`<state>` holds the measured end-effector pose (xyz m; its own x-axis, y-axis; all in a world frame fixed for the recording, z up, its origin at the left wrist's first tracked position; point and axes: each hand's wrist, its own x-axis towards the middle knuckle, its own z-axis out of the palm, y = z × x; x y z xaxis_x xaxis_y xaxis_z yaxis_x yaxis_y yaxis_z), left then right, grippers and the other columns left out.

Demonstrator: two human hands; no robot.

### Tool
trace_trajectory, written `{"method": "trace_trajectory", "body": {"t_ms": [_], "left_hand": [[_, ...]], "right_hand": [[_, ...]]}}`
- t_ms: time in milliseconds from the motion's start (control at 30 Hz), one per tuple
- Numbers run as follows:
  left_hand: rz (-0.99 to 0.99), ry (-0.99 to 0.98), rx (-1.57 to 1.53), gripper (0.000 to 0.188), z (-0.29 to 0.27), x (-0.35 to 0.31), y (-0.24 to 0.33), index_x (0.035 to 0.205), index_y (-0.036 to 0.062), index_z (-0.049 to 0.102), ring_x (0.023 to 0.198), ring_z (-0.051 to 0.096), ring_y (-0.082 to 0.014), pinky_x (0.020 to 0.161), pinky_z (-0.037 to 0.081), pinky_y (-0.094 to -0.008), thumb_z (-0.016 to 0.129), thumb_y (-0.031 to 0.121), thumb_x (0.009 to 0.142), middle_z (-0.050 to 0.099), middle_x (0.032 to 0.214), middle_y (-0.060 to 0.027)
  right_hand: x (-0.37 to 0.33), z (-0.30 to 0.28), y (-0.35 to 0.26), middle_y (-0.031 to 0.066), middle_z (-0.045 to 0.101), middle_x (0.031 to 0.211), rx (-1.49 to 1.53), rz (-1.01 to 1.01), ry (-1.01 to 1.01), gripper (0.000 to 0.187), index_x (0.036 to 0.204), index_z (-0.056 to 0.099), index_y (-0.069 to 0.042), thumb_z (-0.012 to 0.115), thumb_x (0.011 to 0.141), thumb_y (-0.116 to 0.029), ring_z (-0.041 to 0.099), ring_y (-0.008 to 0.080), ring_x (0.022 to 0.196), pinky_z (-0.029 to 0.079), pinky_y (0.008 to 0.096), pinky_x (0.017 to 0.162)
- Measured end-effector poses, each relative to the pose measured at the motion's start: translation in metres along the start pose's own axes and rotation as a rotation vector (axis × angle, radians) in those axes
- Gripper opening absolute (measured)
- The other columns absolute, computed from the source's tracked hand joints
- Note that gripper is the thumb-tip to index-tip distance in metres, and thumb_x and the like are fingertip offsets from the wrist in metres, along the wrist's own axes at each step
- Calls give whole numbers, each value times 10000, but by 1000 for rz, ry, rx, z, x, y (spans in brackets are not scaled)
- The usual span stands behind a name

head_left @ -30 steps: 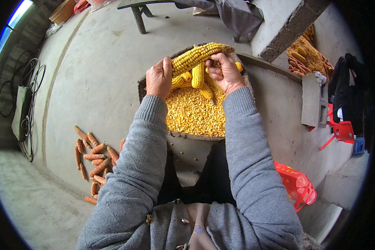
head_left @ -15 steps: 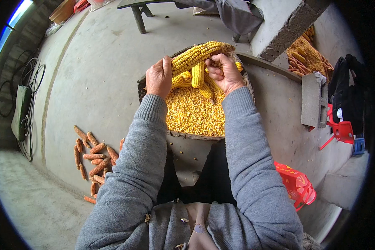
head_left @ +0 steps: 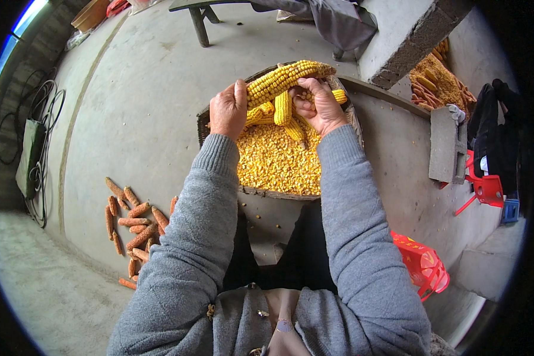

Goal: The person sits on the floor and shucks corn cobs by hand, removing kernels into a woven basket. The person handles multiple cobs one at a time, rotating them to remove kernels and placing the bare cobs on the floor.

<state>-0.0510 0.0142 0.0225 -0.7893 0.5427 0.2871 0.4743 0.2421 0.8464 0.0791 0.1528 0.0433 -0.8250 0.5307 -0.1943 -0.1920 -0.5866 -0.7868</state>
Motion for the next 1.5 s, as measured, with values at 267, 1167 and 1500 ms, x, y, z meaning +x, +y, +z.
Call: {"method": "trace_trajectory", "body": {"t_ms": [267,1167,1500], "left_hand": [[-12,16,20,464,1,-1,2,778,-25,572,548,528,-343,569,423,-405,384,378,908,524,589,-213],[82,70,72,444,1,-2,9,763,-15,583,587,557,-381,573,434,-428,373,347,912,549,615,-224],[-103,-46,-5,493,2,1,1,735,-30,554,578,546,-352,593,424,-424,342,380,909,538,607,-223]], "right_hand": [[8,-7,8,86,569,693,65,-38,-36,82,796,518,-74,573,768,-127,357,51,426,274,161,342],[4,3,5,80,554,734,15,-17,-76,100,870,499,-79,519,776,-107,382,41,446,253,156,335],[6,-1,8,54,529,704,-19,-29,-60,119,911,490,-81,506,805,-132,370,41,456,259,147,353]]}}
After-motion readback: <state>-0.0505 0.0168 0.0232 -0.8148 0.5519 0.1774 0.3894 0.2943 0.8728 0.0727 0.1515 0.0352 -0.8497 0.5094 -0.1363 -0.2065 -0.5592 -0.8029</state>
